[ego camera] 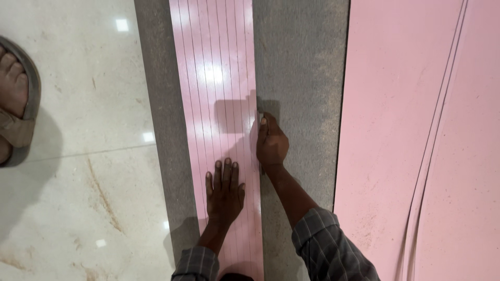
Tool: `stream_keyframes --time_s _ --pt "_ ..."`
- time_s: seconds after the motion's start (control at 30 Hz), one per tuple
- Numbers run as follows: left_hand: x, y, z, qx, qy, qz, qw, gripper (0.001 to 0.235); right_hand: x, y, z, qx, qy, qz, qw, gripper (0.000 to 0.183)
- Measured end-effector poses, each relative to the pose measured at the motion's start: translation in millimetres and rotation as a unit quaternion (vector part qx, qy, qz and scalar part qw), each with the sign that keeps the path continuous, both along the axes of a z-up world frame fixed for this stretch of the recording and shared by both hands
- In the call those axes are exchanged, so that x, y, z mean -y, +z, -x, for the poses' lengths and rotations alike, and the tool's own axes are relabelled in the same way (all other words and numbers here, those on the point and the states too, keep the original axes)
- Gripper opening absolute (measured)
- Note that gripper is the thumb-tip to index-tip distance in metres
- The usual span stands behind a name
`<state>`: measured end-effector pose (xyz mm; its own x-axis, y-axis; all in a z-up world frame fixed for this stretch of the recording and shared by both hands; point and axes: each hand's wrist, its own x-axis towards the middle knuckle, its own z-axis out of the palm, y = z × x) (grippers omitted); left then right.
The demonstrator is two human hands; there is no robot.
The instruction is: The person cuts a pink foam sheet into thin strips using a utility knife and a straight edge. They align the sheet, score the material, and separate the strips by hand, then stack the cut pieces.
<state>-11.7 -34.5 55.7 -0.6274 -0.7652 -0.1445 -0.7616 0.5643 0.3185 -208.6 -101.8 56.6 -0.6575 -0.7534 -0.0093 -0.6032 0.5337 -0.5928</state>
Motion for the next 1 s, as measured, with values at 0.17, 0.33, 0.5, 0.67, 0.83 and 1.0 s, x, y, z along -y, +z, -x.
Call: stream_keyframes --time_s 0.17,0.33,0.5,0.67,0.83,1.0 --pt "95 1 25 -0.047 -0.086 0.071 0.993 0.066 -2 1 2 -0.021 0.015 0.006 1.000 0.032" --pt "222 -18 87 -0.038 -0.062 0.013 0.997 0.067 2 0 4 0.030 -0.004 -0.040 0.999 0.037" --pt "238 -6 101 -0.033 -0.042 -0.027 0.998 0.067 1 -4 3 0.009 0.014 -0.023 1.000 0.039" --pt "239 -7 103 -0.051 -0.045 0.009 0.998 0.061 -7 -14 7 0.003 0.026 -0.027 0.999 0.039" --pt "238 -8 100 -0.036 -0.047 0.011 0.998 0.064 -12 -18 4 -0.029 0.053 0.015 0.998 0.038" --pt "241 -9 104 -0.017 -0.048 -0.006 0.999 0.066 -1 -9 14 0.022 0.047 -0.012 0.999 0.039"
